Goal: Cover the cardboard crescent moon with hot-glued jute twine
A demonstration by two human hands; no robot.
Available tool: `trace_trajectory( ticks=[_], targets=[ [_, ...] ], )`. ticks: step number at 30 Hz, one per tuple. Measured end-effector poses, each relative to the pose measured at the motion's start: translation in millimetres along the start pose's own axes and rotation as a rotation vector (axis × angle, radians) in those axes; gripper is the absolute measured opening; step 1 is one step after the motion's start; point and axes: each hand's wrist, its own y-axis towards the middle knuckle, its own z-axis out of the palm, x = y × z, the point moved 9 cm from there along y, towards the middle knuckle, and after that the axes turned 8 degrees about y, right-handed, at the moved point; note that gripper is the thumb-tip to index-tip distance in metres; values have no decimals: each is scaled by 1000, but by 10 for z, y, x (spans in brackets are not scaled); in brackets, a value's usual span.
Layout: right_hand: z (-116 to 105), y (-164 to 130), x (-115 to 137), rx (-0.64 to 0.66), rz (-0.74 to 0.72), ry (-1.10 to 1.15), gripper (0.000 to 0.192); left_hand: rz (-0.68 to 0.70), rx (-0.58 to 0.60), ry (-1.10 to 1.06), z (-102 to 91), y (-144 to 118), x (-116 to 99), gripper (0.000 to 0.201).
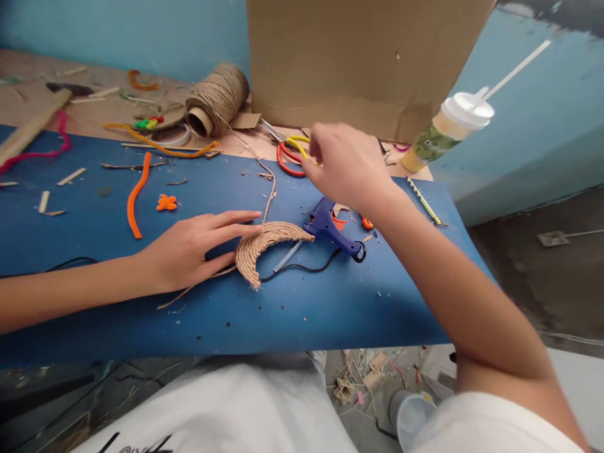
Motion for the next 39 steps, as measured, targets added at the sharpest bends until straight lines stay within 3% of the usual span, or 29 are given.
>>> trace_trajectory(
  ticks=[4, 8, 12, 16, 19, 21, 23, 27, 30, 32, 33, 35, 39],
  targets=[
    [207, -729, -265, 234, 126, -160, 37, -120, 83, 65, -74, -89, 7, 42],
    [473, -983, -306, 323, 158, -205, 42, -45, 201, 79, -23, -124, -185, 35],
    [585, -922, -262, 272, 160, -220, 37, -55, 311, -103, -22, -118, -139, 25],
    [582, -919, -309, 180, 193, -163, 34, -240, 480, -419, -36, -221, 159, 38],
    [468, -1002, -367, 26, 196, -77, 38, -404, 572, -655, -15, -385, 419, 39],
    [358, -1091, -389, -93, 179, 40, 41, -463, 515, -744, -62, -451, 619, 35],
    [236, -1197, -399, -214, 153, 197, 39, -457, 367, -773, -188, -459, 815, 40],
    [89, -1392, -394, -367, 111, 403, 31, -484, -127, -716, -658, -457, 1130, 63],
    [123, -1459, -326, -369, 30, 469, 32, -557, -445, -633, -935, -519, 1171, 49],
    [111, -1496, -280, -431, -39, 492, 29, -583, -495, -589, -926, -513, 1110, 43],
    [109, -1505, -261, -457, -64, 491, 25, -579, -484, -581, -872, -490, 1063, 43],
    [142, -1480, -214, -446, -93, 490, 15, -547, -353, -527, -670, -404, 936, 46],
    [202, -1323, -34, -306, -179, 591, 8, -404, 106, -241, -129, -204, 596, 58]
  ],
)
